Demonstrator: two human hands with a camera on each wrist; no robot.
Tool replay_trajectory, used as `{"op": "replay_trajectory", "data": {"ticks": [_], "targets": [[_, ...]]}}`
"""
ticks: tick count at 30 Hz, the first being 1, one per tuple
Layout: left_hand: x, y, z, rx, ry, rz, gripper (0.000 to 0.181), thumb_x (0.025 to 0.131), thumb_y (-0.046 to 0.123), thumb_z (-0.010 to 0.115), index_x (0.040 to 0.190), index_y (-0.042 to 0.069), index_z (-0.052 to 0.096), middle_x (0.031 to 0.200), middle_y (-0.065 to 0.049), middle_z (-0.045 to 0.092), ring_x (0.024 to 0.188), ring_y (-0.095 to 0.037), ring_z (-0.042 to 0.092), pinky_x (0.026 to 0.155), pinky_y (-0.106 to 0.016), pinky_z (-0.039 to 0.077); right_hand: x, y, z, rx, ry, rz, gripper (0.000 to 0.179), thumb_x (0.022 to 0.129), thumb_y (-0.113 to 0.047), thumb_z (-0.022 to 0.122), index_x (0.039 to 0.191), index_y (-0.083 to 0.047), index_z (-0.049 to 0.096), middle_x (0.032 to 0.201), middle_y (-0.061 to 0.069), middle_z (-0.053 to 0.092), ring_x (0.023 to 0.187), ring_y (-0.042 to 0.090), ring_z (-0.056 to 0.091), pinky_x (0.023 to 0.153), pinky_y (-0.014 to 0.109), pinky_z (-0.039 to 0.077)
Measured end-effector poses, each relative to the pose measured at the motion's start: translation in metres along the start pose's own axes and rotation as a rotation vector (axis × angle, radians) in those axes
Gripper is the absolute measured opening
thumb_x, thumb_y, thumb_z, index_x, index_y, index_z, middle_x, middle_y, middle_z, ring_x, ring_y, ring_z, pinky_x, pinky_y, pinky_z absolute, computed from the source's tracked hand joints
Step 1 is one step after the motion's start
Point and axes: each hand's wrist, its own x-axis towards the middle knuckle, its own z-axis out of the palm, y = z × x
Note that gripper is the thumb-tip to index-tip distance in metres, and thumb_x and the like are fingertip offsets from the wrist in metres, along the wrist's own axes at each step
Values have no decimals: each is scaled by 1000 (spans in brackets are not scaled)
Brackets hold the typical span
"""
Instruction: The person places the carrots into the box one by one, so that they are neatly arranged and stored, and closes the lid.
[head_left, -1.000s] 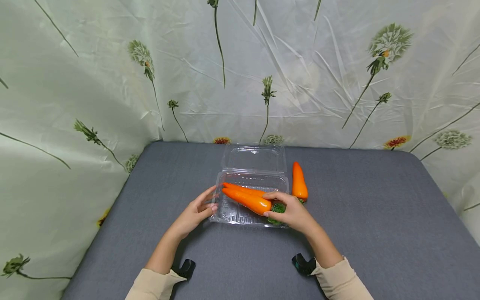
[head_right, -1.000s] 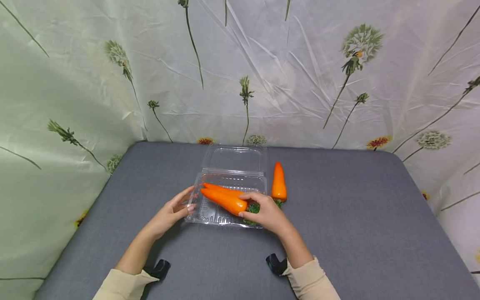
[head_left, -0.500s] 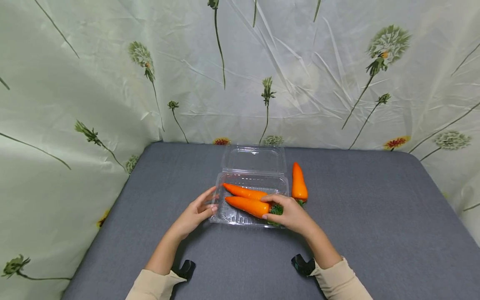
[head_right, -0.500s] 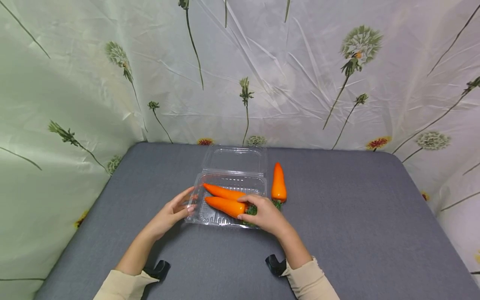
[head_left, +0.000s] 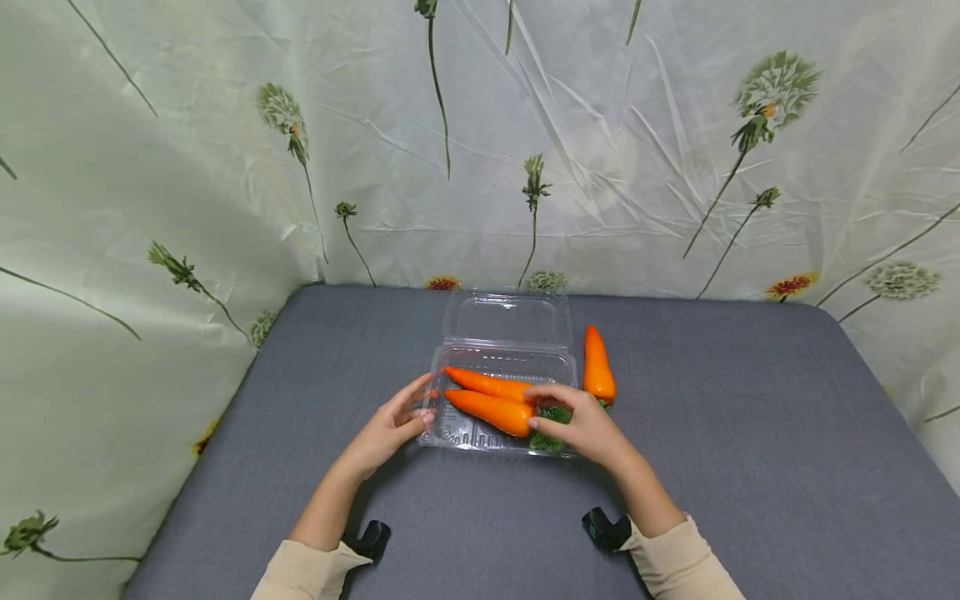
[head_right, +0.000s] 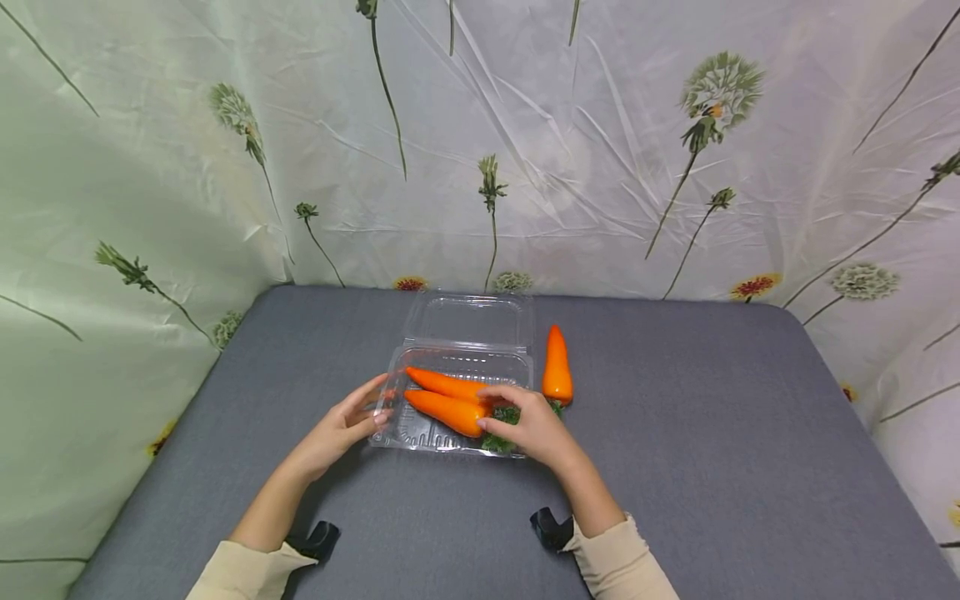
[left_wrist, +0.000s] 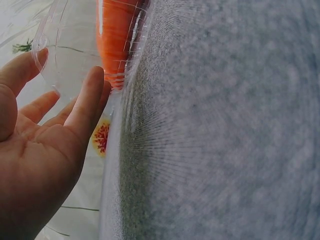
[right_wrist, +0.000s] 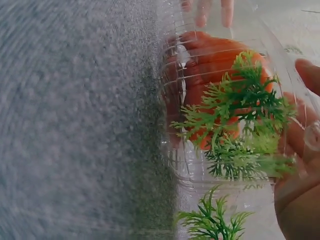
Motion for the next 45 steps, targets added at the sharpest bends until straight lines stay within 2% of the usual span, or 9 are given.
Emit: {"op": "replay_trajectory", "data": {"ticks": [4,11,20,23,27,30,38,41,45], "targets": [[0,0,0,2,3,-1,62,88,15,59,141,20,28,133,-19,37,113,-32,46,87,-37,40,1,-20,-1,61,63,-34,37,76,8,65,111,14,53,108,28,55,100,40,52,87,45,40],[0,1,-1,5,5,-8,63,88,17,60,142,21,27,134,-19,36,114,-32,45,88,-39,40,0,-22,-3,4,209,-118,46,73,10,67,116,12,50,115,24,54,107,36,49,92,26,36],[1,1,-1,3,1,-5,63,87,17,60,142,19,28,133,-19,37,114,-32,45,87,-37,40,-1,-13,-10,65,406,-227,49,70,21,62,116,18,47,114,33,50,106,42,47,92,24,35],[1,0,-1,6,2,-6,63,87,17,60,142,18,27,133,-19,37,114,-32,46,86,-35,41,-2,-11,-12,80,459,-239,49,70,23,61,116,19,46,113,36,48,108,36,48,93,24,35],[2,-1,-1,10,4,-7,63,87,15,60,142,17,27,133,-20,37,113,-33,46,86,-33,41,-4,-9,-15,83,511,-220,51,69,25,60,117,19,43,114,37,47,112,18,49,94,26,34],[2,-2,-1,14,8,-9,63,88,13,59,142,18,28,133,-20,37,113,-32,47,86,-34,41,-5,-2,-17,96,542,-193,54,69,25,60,120,19,41,117,37,44,113,12,47,95,25,33],[1,0,-1,13,4,-10,62,88,11,57,142,18,27,133,-20,37,113,-32,46,88,-37,40,-9,26,-21,99,602,-169,59,71,20,63,126,13,40,124,32,43,116,21,44,96,24,31],[1,1,0,7,7,-19,62,88,12,58,141,21,28,133,-18,37,113,-31,46,88,-38,40,-11,28,-22,91,612,-140,59,73,17,63,126,12,40,125,30,43,117,23,43,97,24,30],[-1,1,0,-2,2,-18,63,88,16,59,141,22,28,133,-18,37,114,-31,46,87,-38,40,-13,22,-23,82,619,-106,57,74,18,62,125,16,38,123,33,42,116,36,40,98,31,29]]}}
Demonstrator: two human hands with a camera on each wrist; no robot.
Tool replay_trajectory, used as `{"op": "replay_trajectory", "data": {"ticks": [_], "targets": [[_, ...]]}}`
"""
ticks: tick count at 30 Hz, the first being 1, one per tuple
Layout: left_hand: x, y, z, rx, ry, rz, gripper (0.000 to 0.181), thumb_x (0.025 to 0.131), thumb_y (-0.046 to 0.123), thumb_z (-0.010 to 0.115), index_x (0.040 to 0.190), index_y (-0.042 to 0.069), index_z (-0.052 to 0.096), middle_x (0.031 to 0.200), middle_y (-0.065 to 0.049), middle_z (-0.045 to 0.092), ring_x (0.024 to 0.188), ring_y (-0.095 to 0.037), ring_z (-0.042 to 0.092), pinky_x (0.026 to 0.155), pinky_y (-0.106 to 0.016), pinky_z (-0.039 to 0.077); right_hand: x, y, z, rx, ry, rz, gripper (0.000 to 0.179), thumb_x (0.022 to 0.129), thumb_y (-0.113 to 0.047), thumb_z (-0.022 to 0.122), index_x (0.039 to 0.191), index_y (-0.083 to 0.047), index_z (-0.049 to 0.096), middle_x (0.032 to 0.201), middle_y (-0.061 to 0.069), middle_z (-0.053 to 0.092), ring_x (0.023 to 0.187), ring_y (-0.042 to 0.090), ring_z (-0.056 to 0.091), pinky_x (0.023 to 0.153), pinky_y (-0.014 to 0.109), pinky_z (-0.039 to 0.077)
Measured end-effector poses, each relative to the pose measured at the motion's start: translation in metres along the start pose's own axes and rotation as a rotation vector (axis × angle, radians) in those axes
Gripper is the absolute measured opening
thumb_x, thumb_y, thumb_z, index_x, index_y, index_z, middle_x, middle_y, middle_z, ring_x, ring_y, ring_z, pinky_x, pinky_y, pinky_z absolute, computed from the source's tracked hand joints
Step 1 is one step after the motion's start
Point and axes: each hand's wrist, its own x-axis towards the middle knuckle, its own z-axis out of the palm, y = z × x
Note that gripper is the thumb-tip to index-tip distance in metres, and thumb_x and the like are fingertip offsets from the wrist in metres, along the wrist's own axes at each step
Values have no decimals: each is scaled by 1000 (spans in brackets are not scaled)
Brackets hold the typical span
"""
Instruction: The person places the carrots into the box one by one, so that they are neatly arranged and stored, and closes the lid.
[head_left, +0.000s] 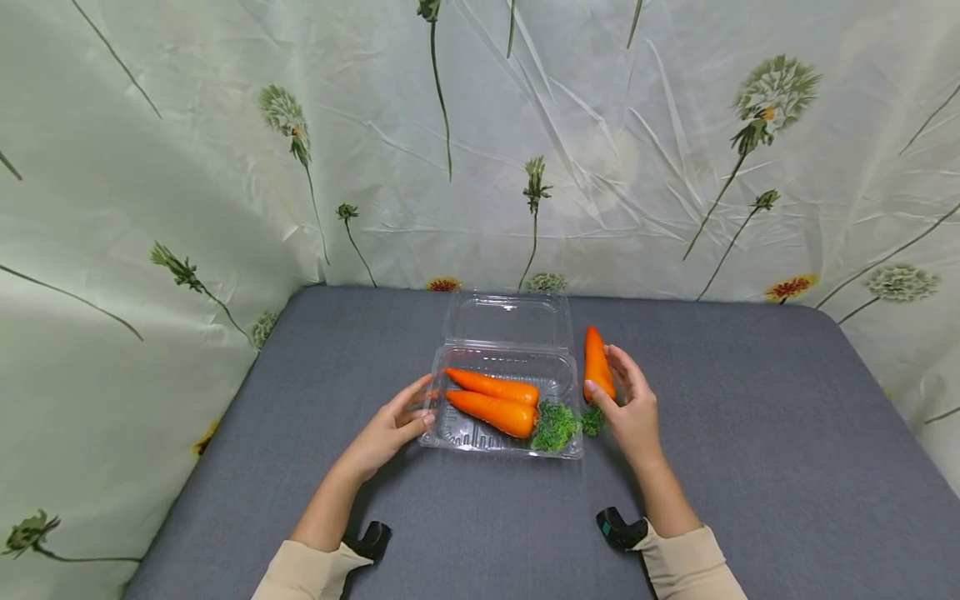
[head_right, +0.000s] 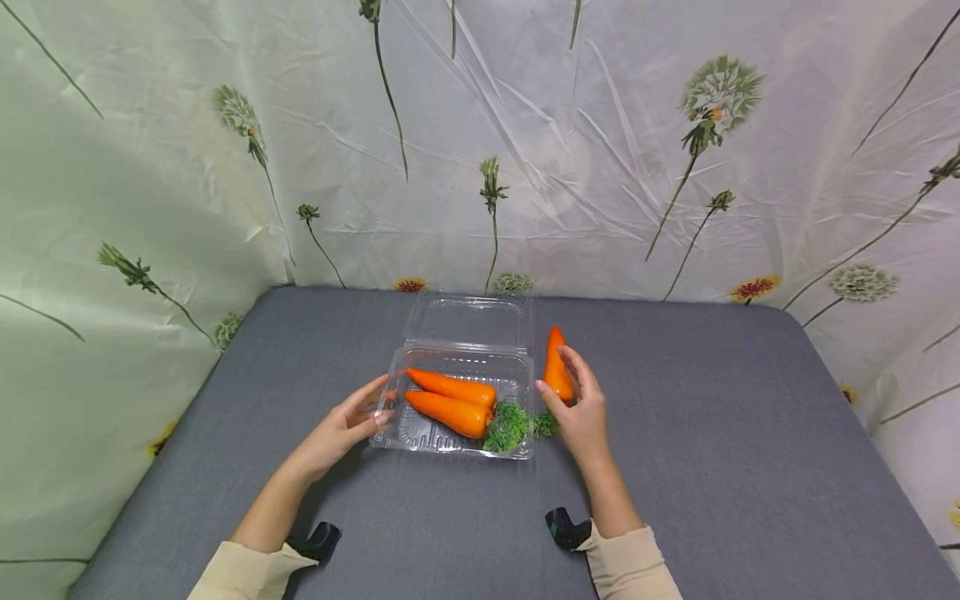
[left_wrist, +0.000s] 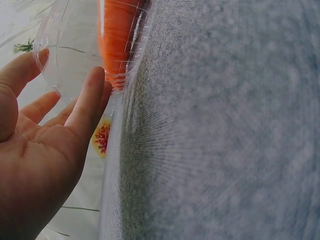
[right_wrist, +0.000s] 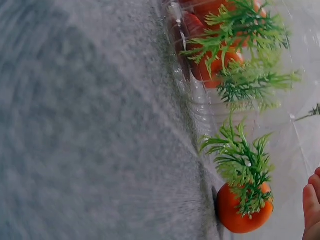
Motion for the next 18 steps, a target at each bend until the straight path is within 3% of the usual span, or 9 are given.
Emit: {"op": "replay_trajectory", "data": {"ticks": [5,18], "targets": [[0,0,0,-3,-3,5,63,88,16,59,142,21,27,133,-19,36,114,-32,46,87,-37,41,0,-5,-2,-67,5,44,55,75,16,62,124,18,36,123,34,42,114,44,38,97,37,29],[0,-4,0,-3,2,19,63,87,19,60,141,21,28,133,-19,37,114,-32,45,87,-36,41,-3,11,-6,-203,29,121,56,77,8,65,125,16,38,123,32,43,115,39,41,97,30,30]]}}
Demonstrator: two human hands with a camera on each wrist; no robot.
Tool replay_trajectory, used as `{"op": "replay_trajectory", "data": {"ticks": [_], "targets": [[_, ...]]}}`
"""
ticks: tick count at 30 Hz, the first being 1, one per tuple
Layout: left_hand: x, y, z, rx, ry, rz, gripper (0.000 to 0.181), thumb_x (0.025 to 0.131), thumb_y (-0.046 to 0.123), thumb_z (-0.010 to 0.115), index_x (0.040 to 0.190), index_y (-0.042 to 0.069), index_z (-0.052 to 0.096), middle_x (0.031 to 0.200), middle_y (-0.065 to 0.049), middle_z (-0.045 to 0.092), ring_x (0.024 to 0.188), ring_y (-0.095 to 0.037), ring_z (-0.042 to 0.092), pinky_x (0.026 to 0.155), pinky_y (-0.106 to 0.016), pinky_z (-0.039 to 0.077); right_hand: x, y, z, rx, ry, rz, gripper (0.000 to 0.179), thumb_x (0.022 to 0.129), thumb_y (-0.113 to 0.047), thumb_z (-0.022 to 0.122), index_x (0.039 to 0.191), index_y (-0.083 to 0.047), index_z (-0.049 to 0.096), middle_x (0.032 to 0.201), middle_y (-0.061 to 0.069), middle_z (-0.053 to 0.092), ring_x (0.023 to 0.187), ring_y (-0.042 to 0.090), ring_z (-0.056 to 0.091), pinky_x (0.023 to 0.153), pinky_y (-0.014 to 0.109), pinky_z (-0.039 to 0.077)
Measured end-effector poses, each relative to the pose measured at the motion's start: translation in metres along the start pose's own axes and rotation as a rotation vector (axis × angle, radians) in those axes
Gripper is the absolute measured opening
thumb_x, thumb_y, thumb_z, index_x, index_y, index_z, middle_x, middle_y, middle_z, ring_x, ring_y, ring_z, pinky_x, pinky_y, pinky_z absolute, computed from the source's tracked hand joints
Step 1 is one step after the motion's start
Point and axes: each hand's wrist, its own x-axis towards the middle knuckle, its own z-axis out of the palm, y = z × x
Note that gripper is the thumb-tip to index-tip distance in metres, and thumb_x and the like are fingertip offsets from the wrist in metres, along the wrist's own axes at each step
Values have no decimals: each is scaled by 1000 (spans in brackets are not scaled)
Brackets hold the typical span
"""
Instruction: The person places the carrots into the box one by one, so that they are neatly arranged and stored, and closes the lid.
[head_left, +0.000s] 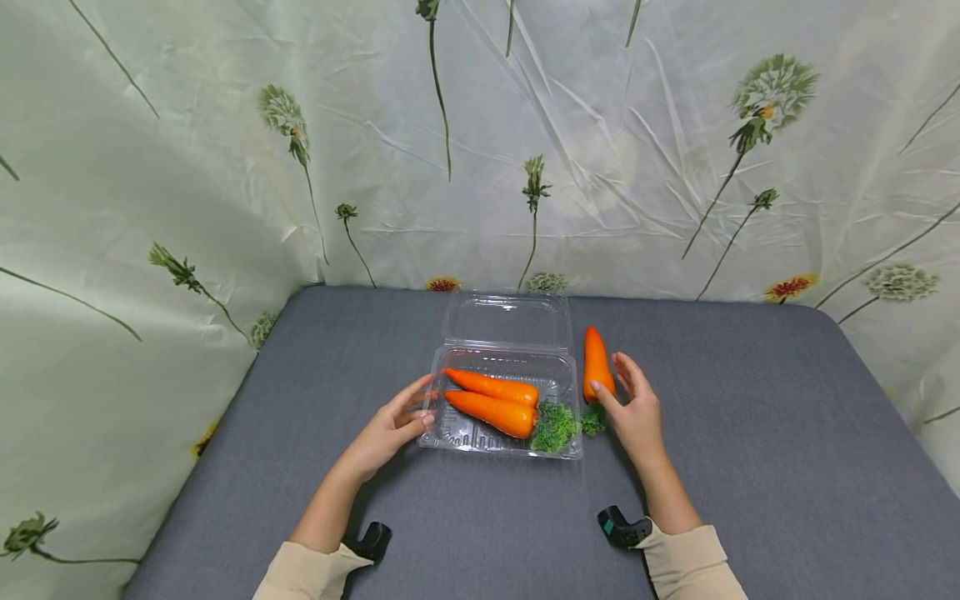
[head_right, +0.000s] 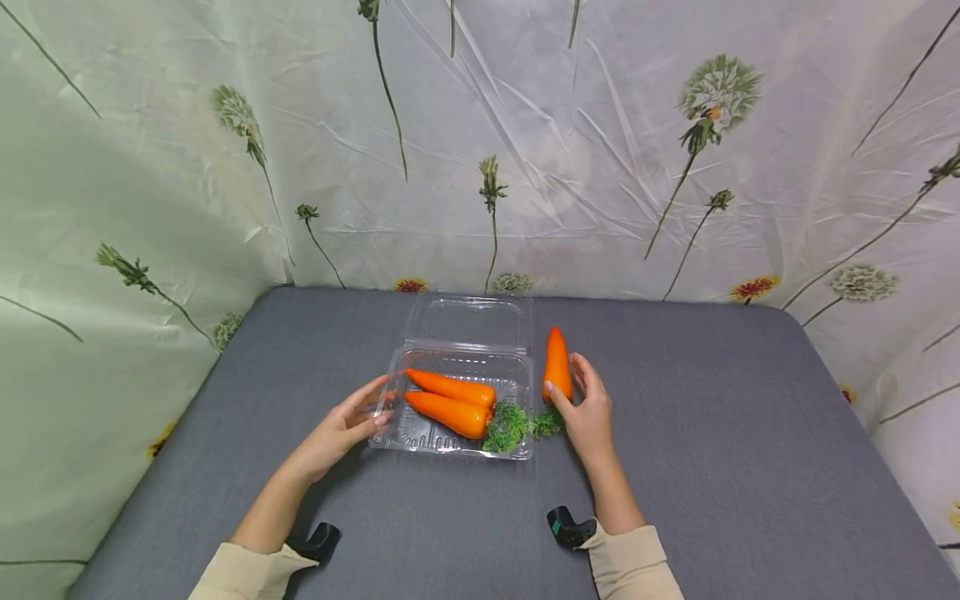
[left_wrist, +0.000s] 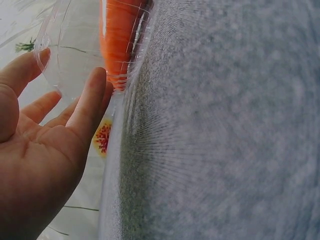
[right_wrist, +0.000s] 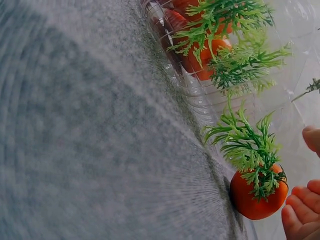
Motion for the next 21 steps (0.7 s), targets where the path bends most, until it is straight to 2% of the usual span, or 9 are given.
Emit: {"op": "replay_trajectory", "data": {"ticks": [6,9,21], "targets": [[0,0,0,6,-3,1,62,88,17,59,141,21,27,134,-18,37,114,-32,45,88,-38,40,2,34,0,-58,-20,54,59,77,0,68,127,11,39,125,26,45,117,34,43,96,33,31],[1,0,0,7,-3,-1,62,88,16,58,141,21,27,134,-18,37,114,-32,45,88,-39,40,2,35,0,-81,-33,93,59,77,-2,69,128,11,39,126,26,45,116,33,43,96,38,31],[1,-1,0,13,-3,9,61,88,14,58,141,20,28,134,-18,37,113,-33,46,88,-39,40,2,38,-1,-116,-85,187,60,79,-4,68,128,12,37,125,28,44,115,35,43,95,40,32]]}}
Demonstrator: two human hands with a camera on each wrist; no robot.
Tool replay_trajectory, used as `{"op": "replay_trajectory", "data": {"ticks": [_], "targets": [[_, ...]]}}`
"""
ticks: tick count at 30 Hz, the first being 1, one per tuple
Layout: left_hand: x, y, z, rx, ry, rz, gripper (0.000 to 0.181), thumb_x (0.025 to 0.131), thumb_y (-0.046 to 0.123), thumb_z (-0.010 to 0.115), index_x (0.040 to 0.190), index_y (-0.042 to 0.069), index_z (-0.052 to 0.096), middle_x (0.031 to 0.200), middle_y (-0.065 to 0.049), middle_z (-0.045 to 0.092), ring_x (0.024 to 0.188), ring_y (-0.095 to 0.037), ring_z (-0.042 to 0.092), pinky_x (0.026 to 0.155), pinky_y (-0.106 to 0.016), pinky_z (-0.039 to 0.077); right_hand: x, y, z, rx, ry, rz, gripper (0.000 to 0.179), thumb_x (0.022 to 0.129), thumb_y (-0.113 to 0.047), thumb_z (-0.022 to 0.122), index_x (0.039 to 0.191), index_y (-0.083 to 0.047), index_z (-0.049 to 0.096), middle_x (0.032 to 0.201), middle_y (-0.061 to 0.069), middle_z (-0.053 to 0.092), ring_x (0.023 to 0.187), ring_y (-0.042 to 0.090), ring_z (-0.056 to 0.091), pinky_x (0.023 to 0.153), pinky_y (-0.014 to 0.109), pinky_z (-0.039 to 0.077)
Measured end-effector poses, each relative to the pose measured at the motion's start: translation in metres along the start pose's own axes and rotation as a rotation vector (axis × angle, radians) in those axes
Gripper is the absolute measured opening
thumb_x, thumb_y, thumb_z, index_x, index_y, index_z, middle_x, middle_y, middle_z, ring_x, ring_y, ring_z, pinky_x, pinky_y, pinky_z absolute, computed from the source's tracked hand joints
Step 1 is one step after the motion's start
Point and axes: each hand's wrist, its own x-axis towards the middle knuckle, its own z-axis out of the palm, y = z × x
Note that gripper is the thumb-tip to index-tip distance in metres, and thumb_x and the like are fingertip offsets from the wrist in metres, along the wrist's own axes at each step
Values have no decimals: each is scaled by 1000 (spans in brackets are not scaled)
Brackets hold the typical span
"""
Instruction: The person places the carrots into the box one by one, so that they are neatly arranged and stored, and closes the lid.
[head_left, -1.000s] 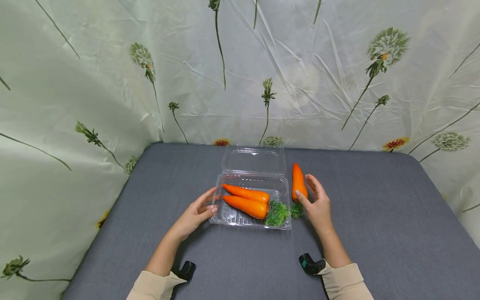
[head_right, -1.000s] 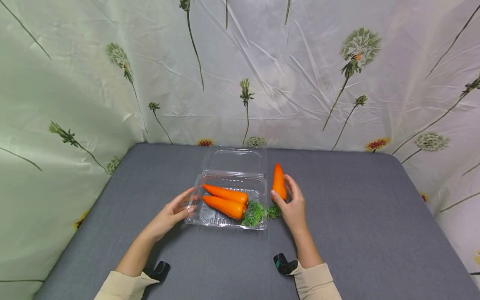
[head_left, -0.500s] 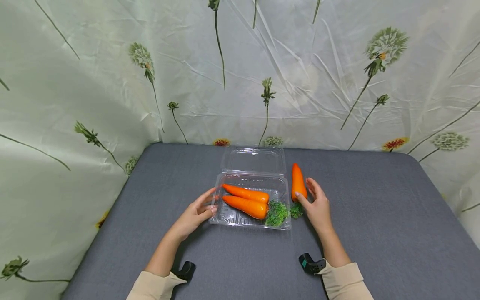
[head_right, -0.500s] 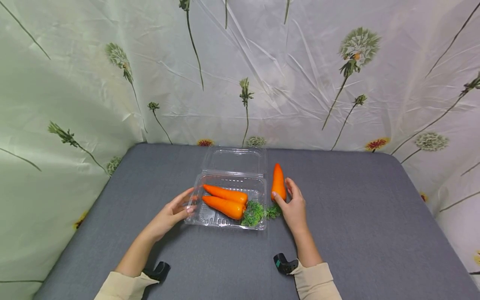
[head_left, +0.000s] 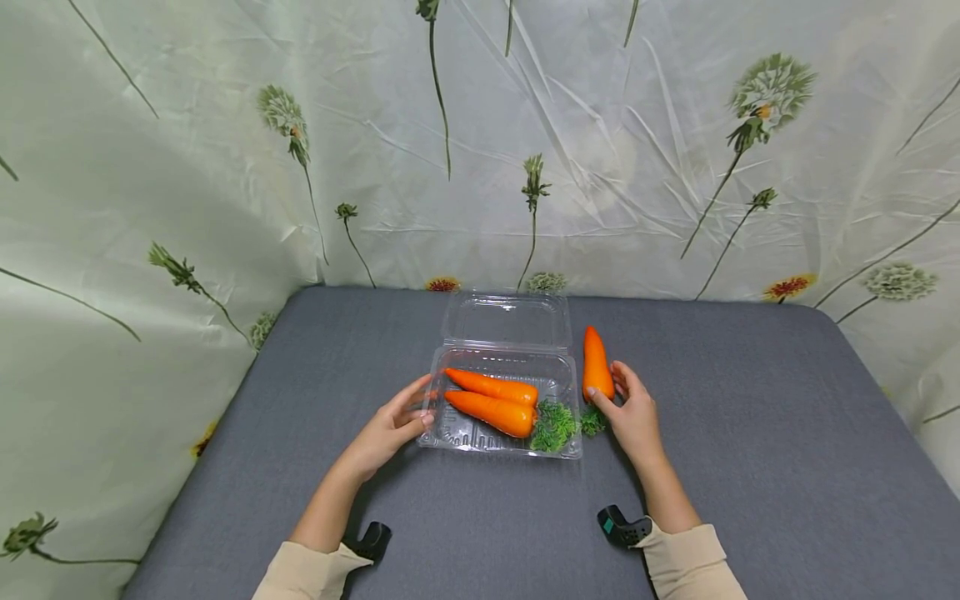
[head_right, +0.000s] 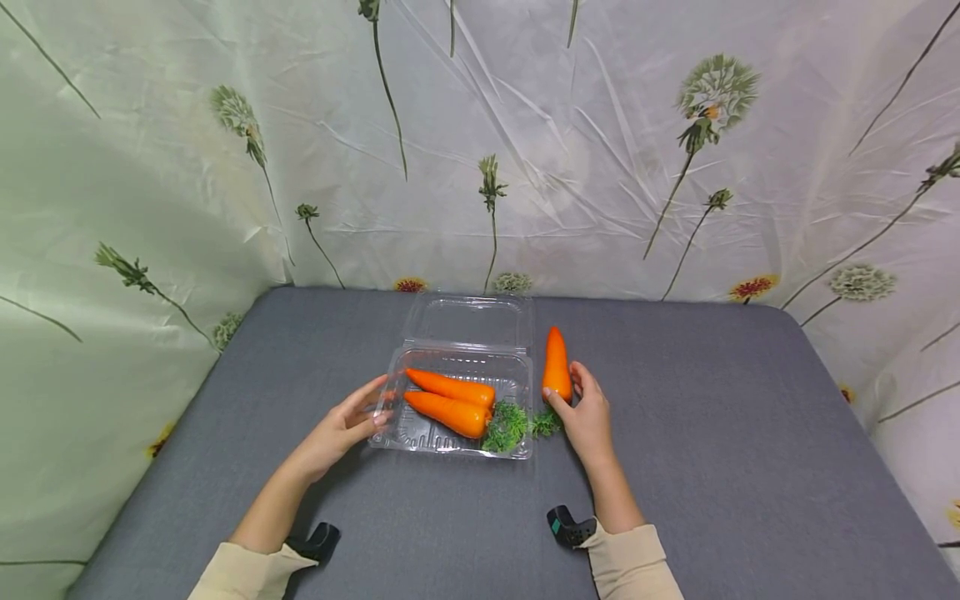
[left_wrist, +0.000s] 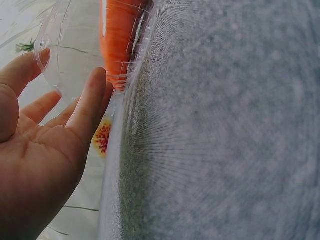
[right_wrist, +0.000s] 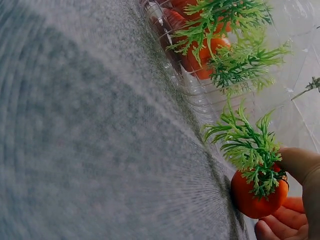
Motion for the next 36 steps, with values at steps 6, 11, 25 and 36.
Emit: {"op": "replay_trajectory", "data": {"ticks": [6,11,25,36], "targets": [[1,-1,0,2,3,-2,62,88,14,58,142,20,27,133,-18,37,113,-32,46,87,-37,40,-2,-3,0,10,-9,61,60,80,-6,67,129,10,37,128,26,43,112,36,46,90,40,37],[1,-1,-1,3,4,0,63,88,17,60,142,20,28,133,-19,37,113,-32,46,86,-36,41,-1,-4,-1,5,-3,90,57,80,-5,67,128,9,39,126,26,44,110,37,48,87,41,40],[-1,0,0,-1,7,-7,64,87,18,60,142,21,27,133,-19,37,114,-32,46,88,-39,40,-2,-7,-2,100,116,37,47,78,1,67,120,10,49,111,28,55,101,34,55,71,7,40],[-1,-1,0,-1,0,1,64,87,20,60,142,21,27,133,-19,37,113,-32,46,86,-37,41,-4,-20,-5,153,175,-45,46,78,2,67,120,9,51,114,25,54,104,33,53,79,15,41]]}}
